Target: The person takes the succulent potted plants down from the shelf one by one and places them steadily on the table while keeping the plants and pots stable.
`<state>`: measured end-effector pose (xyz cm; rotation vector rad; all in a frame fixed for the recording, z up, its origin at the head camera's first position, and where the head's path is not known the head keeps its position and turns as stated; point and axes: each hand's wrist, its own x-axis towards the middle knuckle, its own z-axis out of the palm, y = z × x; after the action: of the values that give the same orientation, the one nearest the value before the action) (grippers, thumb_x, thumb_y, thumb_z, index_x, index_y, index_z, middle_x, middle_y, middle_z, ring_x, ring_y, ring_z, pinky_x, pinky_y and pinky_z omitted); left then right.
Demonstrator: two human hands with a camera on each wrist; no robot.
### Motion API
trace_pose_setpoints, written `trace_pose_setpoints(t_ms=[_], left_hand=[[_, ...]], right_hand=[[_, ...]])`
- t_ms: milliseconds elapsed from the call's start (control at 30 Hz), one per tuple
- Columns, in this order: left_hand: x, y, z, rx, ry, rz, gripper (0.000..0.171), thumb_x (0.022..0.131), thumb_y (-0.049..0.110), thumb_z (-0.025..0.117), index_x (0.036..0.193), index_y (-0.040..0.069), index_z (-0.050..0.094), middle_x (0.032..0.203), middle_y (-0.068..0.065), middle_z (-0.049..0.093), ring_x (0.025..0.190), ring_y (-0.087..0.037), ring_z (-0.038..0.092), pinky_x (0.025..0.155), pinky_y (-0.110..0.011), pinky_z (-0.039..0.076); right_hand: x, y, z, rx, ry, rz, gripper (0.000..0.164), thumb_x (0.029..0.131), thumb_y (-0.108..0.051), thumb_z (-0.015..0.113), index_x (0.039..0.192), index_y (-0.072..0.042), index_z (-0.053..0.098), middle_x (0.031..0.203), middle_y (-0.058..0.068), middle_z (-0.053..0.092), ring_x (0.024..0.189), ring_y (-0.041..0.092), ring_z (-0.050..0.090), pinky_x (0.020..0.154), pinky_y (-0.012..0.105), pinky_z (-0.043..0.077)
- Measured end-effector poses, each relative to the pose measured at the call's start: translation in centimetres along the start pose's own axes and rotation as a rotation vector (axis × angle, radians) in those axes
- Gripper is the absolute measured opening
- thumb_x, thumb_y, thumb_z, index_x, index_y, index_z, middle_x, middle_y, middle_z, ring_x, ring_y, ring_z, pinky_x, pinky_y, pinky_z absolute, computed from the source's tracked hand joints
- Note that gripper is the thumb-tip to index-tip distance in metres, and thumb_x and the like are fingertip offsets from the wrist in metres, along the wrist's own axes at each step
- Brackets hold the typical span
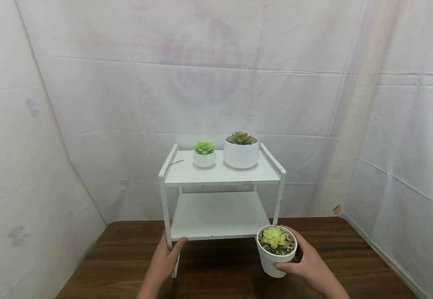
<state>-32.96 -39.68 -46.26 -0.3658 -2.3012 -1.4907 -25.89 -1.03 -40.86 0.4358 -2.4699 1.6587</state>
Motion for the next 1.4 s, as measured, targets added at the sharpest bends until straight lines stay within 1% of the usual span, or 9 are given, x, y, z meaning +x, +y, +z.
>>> trace_pose_setpoints(t_ms=[200, 400, 533, 700, 833, 1000, 1133, 1367, 1400], left_hand=[[0.0, 0.0, 0.1, -0.006, 0.006, 0.011, 0.075, 0.099, 0.032, 0.056, 0.155, 0.007, 0.015, 0.155, -0.023, 0.031, 0.138, -0.04, 0.037, 0.104, -0.061, 0.038], [0.0, 0.1, 0.0, -0.002, 0.004, -0.001, 0.075, 0.099, 0.033, 0.056, 0.155, 0.008, 0.015, 0.155, -0.022, 0.031, 0.138, -0.04, 0.038, 0.104, -0.061, 0.039], [0.0, 0.3, -0.1, -0.001, -0.003, -0.014, 0.075, 0.099, 0.035, 0.056, 0.156, 0.009, 0.014, 0.156, -0.022, 0.03, 0.138, -0.04, 0.037, 0.105, -0.061, 0.038], [0.0, 0.3, -0.1, 0.019, -0.007, -0.041, 0.078, 0.098, 0.04, 0.055, 0.155, 0.007, 0.014, 0.156, -0.022, 0.03, 0.14, -0.04, 0.035, 0.106, -0.061, 0.036], [0.0, 0.3, -0.1, 0.022, -0.005, -0.047, 0.079, 0.097, 0.04, 0.056, 0.155, 0.006, 0.015, 0.155, -0.022, 0.031, 0.14, -0.04, 0.034, 0.107, -0.062, 0.035], [0.0, 0.3, -0.1, 0.019, -0.006, -0.039, 0.077, 0.098, 0.039, 0.055, 0.155, 0.008, 0.014, 0.156, -0.022, 0.03, 0.14, -0.04, 0.034, 0.106, -0.062, 0.036], [0.0, 0.5, -0.1, 0.021, -0.001, -0.024, 0.076, 0.098, 0.036, 0.056, 0.155, 0.008, 0.014, 0.155, -0.022, 0.031, 0.139, -0.041, 0.036, 0.104, -0.063, 0.038], [0.0, 0.5, -0.1, 0.033, 0.003, -0.027, 0.077, 0.098, 0.036, 0.056, 0.155, 0.005, 0.014, 0.155, -0.024, 0.03, 0.138, -0.042, 0.037, 0.103, -0.063, 0.038], [-0.1, 0.5, -0.1, 0.033, 0.002, -0.03, 0.077, 0.098, 0.037, 0.056, 0.155, 0.005, 0.014, 0.155, -0.024, 0.03, 0.138, -0.042, 0.037, 0.103, -0.064, 0.038]], right_hand=[[-0.1, 0.4, 0.1, 0.041, 0.002, 0.023, 0.081, 0.077, -0.009, 0.081, 0.144, -0.019, 0.037, 0.138, 0.013, 0.048, 0.113, 0.007, 0.056, 0.086, 0.025, 0.052], [-0.2, 0.9, -0.1, 0.063, -0.027, -0.014, 0.082, 0.077, -0.005, 0.079, 0.145, -0.015, 0.036, 0.137, 0.013, 0.048, 0.112, 0.007, 0.057, 0.087, 0.024, 0.051], [-0.4, 1.2, -0.3, 0.075, -0.042, -0.025, 0.081, 0.077, -0.004, 0.079, 0.145, -0.017, 0.037, 0.137, 0.006, 0.049, 0.114, 0.005, 0.055, 0.089, 0.023, 0.05], [-0.6, 1.6, -0.6, 0.091, -0.072, -0.109, 0.082, 0.077, 0.0, 0.076, 0.147, -0.012, 0.035, 0.137, -0.005, 0.051, 0.117, 0.003, 0.054, 0.091, 0.021, 0.049], [-0.7, 1.9, -0.8, 0.102, -0.078, -0.131, 0.082, 0.077, 0.002, 0.076, 0.147, -0.01, 0.035, 0.136, -0.012, 0.051, 0.117, 0.001, 0.053, 0.091, 0.019, 0.048], [-0.6, 2.2, -1.1, 0.105, -0.087, -0.103, 0.082, 0.078, 0.001, 0.075, 0.148, -0.009, 0.033, 0.135, -0.013, 0.051, 0.117, 0.002, 0.053, 0.09, 0.02, 0.048], [-0.5, 2.3, -1.4, 0.103, -0.095, -0.084, 0.083, 0.078, 0.0, 0.076, 0.148, -0.004, 0.031, 0.132, -0.017, 0.052, 0.115, 0.002, 0.054, 0.089, 0.021, 0.049], [-0.7, 2.6, -1.7, 0.147, -0.12, -0.037, 0.084, 0.079, 0.0, 0.074, 0.148, 0.003, 0.027, 0.128, -0.023, 0.052, 0.113, 0.001, 0.055, 0.087, 0.023, 0.05], [-0.7, 2.7, -1.7, 0.138, -0.121, -0.046, 0.084, 0.079, 0.0, 0.074, 0.148, 0.004, 0.026, 0.128, -0.023, 0.052, 0.112, 0.001, 0.055, 0.087, 0.022, 0.05]])
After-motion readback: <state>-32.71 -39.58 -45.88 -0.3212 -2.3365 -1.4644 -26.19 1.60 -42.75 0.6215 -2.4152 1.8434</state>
